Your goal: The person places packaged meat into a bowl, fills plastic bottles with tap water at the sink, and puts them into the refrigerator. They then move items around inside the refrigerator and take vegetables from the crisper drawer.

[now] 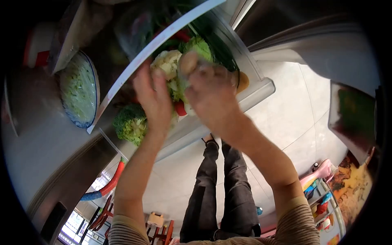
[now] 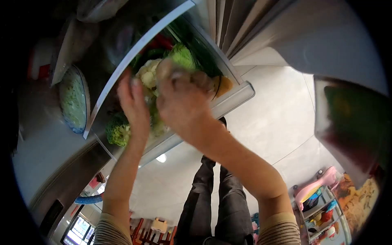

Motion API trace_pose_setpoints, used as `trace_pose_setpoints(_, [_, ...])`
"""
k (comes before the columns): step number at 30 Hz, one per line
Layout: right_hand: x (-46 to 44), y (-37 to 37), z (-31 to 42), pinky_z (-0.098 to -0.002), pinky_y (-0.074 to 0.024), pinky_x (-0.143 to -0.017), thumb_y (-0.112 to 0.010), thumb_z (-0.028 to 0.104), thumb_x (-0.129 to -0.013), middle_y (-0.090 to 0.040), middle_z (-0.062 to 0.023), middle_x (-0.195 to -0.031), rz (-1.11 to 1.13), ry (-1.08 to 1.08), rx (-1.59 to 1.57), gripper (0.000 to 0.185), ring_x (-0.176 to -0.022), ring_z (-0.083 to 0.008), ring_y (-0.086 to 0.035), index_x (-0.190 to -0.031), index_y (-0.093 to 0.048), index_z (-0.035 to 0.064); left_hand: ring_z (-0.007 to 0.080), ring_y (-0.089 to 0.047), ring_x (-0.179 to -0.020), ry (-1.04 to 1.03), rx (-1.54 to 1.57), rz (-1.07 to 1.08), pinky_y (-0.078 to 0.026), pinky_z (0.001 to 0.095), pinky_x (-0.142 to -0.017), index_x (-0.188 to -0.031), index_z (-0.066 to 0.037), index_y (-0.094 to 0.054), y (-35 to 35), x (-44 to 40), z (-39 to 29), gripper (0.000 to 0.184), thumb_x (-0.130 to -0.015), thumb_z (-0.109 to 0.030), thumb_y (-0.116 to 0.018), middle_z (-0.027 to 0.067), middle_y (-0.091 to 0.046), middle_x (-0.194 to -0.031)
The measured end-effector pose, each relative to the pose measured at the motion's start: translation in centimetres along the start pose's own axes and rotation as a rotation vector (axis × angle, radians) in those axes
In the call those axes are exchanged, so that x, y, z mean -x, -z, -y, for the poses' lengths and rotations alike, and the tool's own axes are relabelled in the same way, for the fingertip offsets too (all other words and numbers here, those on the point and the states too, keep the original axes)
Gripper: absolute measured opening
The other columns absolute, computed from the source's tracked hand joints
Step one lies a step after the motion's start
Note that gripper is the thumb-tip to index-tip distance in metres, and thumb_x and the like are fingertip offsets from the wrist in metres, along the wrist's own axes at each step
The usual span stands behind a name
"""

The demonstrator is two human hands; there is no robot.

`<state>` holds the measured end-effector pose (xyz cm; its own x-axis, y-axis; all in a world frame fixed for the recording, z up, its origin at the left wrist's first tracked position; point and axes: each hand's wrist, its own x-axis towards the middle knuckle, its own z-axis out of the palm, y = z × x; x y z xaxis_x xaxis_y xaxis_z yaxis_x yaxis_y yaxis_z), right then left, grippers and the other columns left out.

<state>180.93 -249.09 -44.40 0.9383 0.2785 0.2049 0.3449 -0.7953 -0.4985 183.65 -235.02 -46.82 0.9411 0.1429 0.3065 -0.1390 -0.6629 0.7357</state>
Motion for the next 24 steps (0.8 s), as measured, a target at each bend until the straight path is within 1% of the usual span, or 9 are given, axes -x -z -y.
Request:
trace_pose_setpoints(2, [0.5,-0.5,2.1,-0.0352,-0.0469,-0.063,-0.059,0.011,-0.064,-0.052,-0.0097,-0.084,0.051,0.161,0.017,0.008,-0.074,-0.0239,-0.056,-0.066,-0.060,0.0032,0.0252,-0.050,-0.107,0.051,0.268,0.312,-0.036,0.0314,-0.095,-0.112,0.001,-0.057,1.3,0.3,-2.1,0.029,-0.089,-0.017,-0.053,0.0147,-0.053,-0.119])
trace_pose_setpoints(5, [0.4,-1.3,4.0,-0.0337,-0.0469,-0.063,-0.059,0.013,-0.061,-0.053,-0.0089,-0.080,0.088,0.221,-0.021,0.009,-0.073,-0.0210,-0.056,-0.063,-0.061,0.0049,0.0220,-0.051,-0.106,0.387,0.547,0.339,-0.039,0.0303,-0.092,-0.103,-0.001,-0.061,2.4,0.0,-0.3,0.021,-0.082,-0.008,-0.060,0.0134,-0.053,-0.118])
trace_pose_setpoints(9, [0.3,-2.1,7.4,-0.0323,-0.0468,-0.063,-0.059,0.013,-0.060,-0.053,-0.0083,-0.076,0.060,0.256,-0.082,0.009,-0.070,-0.0207,-0.055,-0.064,-0.061,0.0049,0.0179,-0.053,-0.102,0.863,0.703,0.254,-0.044,0.0251,-0.082,-0.090,-0.004,-0.059,6.0,0.6,0.7,0.019,-0.074,0.006,-0.058,0.0111,-0.055,-0.115])
trace_pose_setpoints(12, [0.6,-3.2,9.5,-0.0317,-0.0463,-0.064,-0.059,0.013,-0.061,-0.053,-0.0080,-0.078,0.099,0.323,-0.104,0.008,-0.072,-0.0205,-0.055,-0.064,-0.061,0.0058,0.0174,-0.053,-0.100,0.986,0.861,0.308,-0.044,0.0249,-0.082,-0.092,-0.003,-0.059,8.3,0.5,2.0,0.020,-0.074,0.007,-0.057,0.0111,-0.055,-0.115])
trace_pose_setpoints(16, [0.7,-3.4,9.2,-0.0319,-0.0455,-0.066,-0.058,0.012,-0.062,-0.052,-0.0044,-0.075,0.027,0.226,-0.309,0.010,-0.074,-0.0202,-0.054,-0.071,-0.061,0.0079,0.0189,-0.055,-0.096,0.783,0.618,0.434,-0.044,0.0276,-0.083,-0.095,-0.002,-0.059,7.6,0.3,2.8,0.023,-0.074,0.007,-0.057,0.0103,-0.054,-0.116])
trace_pose_setpoints(19, [0.6,-0.9,5.6,-0.0323,-0.0467,-0.070,-0.060,0.004,-0.068,-0.060,-0.0074,-0.084,0.020,0.074,-0.365,0.014,-0.079,-0.0207,-0.058,-0.081,-0.062,0.0070,0.0189,-0.054,-0.095,0.600,0.239,0.567,-0.043,0.0282,-0.083,-0.098,-0.002,-0.058,6.8,-0.1,2.9,0.025,-0.074,0.005,-0.058,0.0109,-0.055,-0.115])
trace_pose_setpoints(21, [-0.1,1.5,1.9,-0.0317,-0.0475,-0.070,-0.058,0.002,-0.077,-0.062,-0.0103,-0.090,-0.108,-0.189,-0.601,0.013,-0.079,-0.0204,-0.059,-0.089,-0.063,0.0037,0.0224,-0.055,-0.092,0.425,0.020,0.611,-0.044,0.0287,-0.081,-0.100,-0.003,-0.057,6.5,0.6,2.7,0.027,-0.075,0.004,-0.058,0.0137,-0.055,-0.110])
trace_pose_setpoints(23, [-0.3,2.0,-1.0,-0.0281,-0.0473,-0.070,-0.057,0.006,-0.082,-0.063,-0.0124,-0.087,-0.159,-0.533,-0.601,0.018,-0.076,-0.0182,-0.060,-0.099,-0.060,0.0006,0.0260,-0.055,-0.091,0.304,-0.077,0.498,-0.045,0.0306,-0.080,-0.101,-0.002,-0.057,6.3,1.5,1.8,0.027,-0.075,0.004,-0.058,0.0150,-0.055,-0.109])
trace_pose_setpoints(24, [-0.6,2.0,-2.0,-0.0328,-0.0463,-0.074,-0.055,0.008,-0.082,-0.062,-0.0153,-0.092,-0.119,-0.575,-0.574,0.020,-0.082,-0.0255,-0.059,-0.100,-0.059,0.0008,0.0279,-0.056,-0.090,0.243,-0.127,0.442,-0.045,0.0316,-0.079,-0.101,-0.002,-0.057,6.2,1.9,1.4,0.027,-0.075,0.003,-0.058,0.0156,-0.055,-0.108])
